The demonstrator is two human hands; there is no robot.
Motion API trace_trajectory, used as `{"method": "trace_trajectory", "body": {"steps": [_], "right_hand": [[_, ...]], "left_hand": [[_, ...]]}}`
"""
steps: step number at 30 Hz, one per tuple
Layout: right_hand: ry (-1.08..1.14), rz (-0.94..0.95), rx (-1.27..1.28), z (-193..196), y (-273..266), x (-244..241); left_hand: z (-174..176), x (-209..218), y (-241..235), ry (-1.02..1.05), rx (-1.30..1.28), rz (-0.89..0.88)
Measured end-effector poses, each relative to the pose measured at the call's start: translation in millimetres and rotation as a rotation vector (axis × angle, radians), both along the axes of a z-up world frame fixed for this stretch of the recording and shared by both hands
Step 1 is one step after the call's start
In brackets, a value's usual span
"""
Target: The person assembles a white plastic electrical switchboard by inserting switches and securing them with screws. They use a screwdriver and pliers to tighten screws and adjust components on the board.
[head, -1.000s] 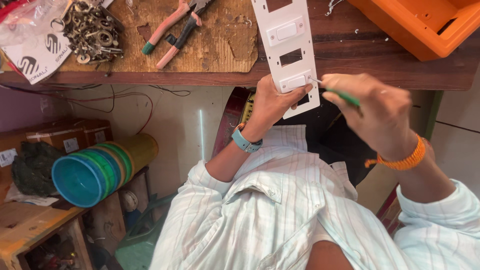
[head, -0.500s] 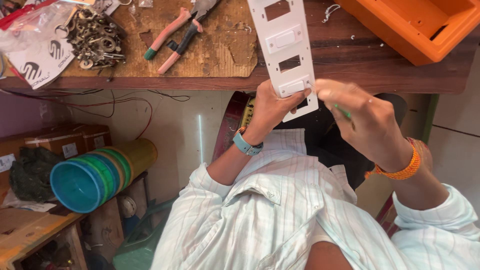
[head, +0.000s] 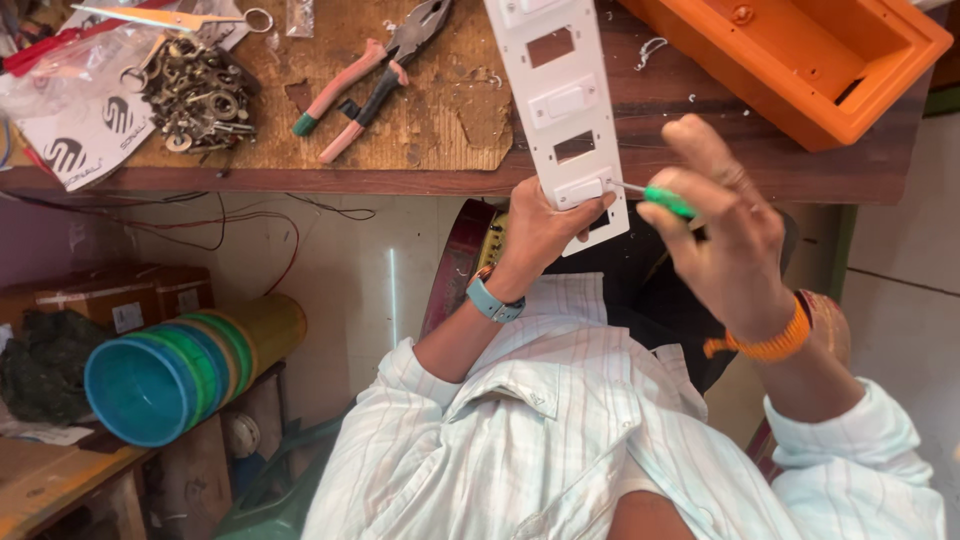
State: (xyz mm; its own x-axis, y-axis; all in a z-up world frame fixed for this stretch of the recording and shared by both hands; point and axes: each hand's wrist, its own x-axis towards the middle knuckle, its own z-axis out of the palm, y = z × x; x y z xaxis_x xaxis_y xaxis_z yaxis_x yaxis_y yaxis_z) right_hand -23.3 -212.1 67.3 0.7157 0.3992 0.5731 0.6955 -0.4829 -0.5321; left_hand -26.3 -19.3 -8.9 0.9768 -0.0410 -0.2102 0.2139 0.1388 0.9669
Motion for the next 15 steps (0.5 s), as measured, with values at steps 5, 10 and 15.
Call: {"method": "trace_trajectory", "body": {"steps": [5,10,15], "right_hand": [[0.11,-0.144,-0.099,4,3,-7],[0.091,0.101,0.04,11,4,-6],[0.016,-0.11,0.063,6,5,-4]], "left_hand": [[-3,-4,2,-0.018,0.034,0.009],[-2,-5,1,-0.058,0.03,0.012],[-2,-5,1,-0.067,0.049,0.018]]}}
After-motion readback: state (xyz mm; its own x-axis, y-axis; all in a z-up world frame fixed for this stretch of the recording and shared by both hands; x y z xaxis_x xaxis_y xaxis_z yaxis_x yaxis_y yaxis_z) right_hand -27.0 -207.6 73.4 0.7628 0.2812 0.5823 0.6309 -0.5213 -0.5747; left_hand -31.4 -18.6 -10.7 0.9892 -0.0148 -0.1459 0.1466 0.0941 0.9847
